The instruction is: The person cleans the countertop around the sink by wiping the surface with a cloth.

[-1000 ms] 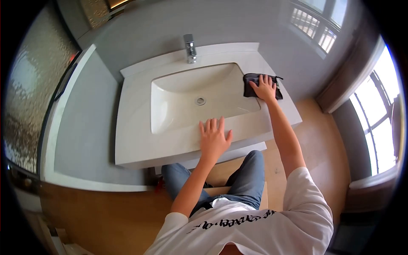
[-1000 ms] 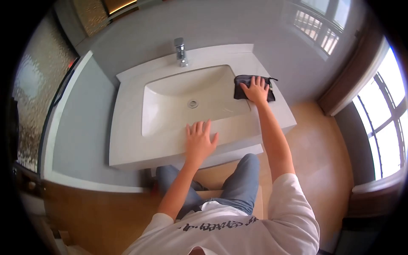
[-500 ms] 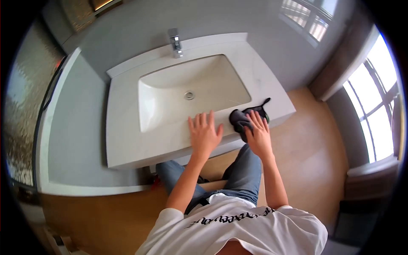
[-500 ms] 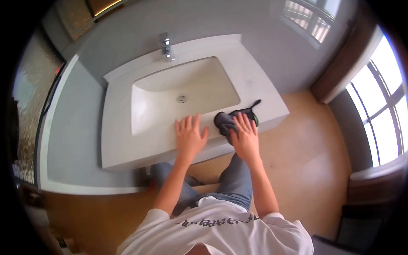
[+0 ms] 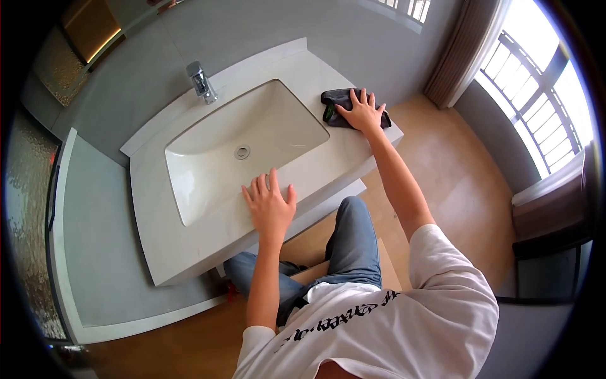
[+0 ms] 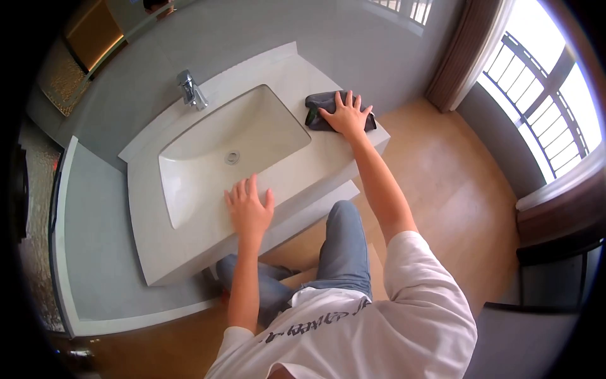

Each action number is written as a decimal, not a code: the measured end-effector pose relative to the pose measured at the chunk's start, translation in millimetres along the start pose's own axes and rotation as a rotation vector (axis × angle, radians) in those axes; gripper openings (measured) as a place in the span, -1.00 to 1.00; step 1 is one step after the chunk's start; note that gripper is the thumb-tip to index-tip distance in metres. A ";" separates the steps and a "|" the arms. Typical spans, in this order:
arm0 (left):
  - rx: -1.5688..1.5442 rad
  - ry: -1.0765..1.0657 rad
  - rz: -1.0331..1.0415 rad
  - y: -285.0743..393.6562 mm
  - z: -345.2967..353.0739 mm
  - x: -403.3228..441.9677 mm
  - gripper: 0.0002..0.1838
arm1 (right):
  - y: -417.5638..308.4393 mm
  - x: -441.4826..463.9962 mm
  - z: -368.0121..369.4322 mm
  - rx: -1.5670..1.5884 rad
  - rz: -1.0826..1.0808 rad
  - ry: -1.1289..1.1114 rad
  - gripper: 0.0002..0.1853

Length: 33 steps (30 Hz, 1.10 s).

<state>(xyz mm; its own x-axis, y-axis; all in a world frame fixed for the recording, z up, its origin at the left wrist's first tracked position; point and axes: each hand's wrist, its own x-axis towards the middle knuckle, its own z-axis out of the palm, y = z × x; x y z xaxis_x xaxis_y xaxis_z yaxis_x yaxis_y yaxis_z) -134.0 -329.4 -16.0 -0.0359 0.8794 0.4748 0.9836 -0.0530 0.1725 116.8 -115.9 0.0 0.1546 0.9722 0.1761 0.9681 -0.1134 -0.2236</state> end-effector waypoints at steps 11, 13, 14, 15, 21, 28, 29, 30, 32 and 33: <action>-0.007 -0.037 0.003 -0.3 -2.6 2.3 -0.46 | 25.8 -127.6 -12.7 0.105 -0.035 0.171 -0.16; -0.002 -0.048 0.008 -0.5 -2.9 2.3 -0.46 | 27.8 -125.1 -13.9 0.142 -0.039 0.158 -0.15; 0.003 -0.053 0.004 -0.6 -2.8 2.4 -0.46 | 29.1 -118.3 -14.5 0.103 -0.028 0.158 -0.15; 0.004 -0.055 0.013 -0.4 -3.0 2.5 -0.46 | 31.3 -110.3 -16.1 0.070 -0.017 0.176 -0.16; 0.018 -0.050 -0.007 2.2 -4.2 1.9 -0.46 | 51.0 -43.2 -22.0 0.080 0.204 0.067 -0.20; 0.030 -0.035 -0.018 3.0 -5.4 3.4 -0.48 | 36.7 -70.9 -5.2 -0.125 0.046 0.229 -0.35; 0.031 -0.031 -0.011 2.8 -5.5 3.3 -0.48 | 33.8 -79.0 -3.9 -0.072 -0.001 0.201 -0.39; 0.034 -0.034 -0.013 2.5 -5.3 3.0 -0.48 | 28.6 -87.6 -2.6 -0.039 -0.071 0.225 -0.40; 0.026 -0.020 -0.004 2.6 -4.5 2.8 -0.49 | 13.4 -106.3 -3.3 0.059 -0.207 0.258 -0.44; 0.028 -0.022 -0.005 2.8 -4.3 3.4 -0.49 | 4.4 -116.3 -2.3 0.090 -0.270 0.273 -0.46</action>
<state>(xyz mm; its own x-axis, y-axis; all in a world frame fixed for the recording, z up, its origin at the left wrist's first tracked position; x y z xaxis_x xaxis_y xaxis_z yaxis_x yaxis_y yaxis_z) -132.1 -328.6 -10.2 -0.0375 0.8896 0.4552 0.9879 -0.0355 0.1508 103.6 -229.9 -19.3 -0.0450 0.8729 0.4858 0.9617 0.1695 -0.2155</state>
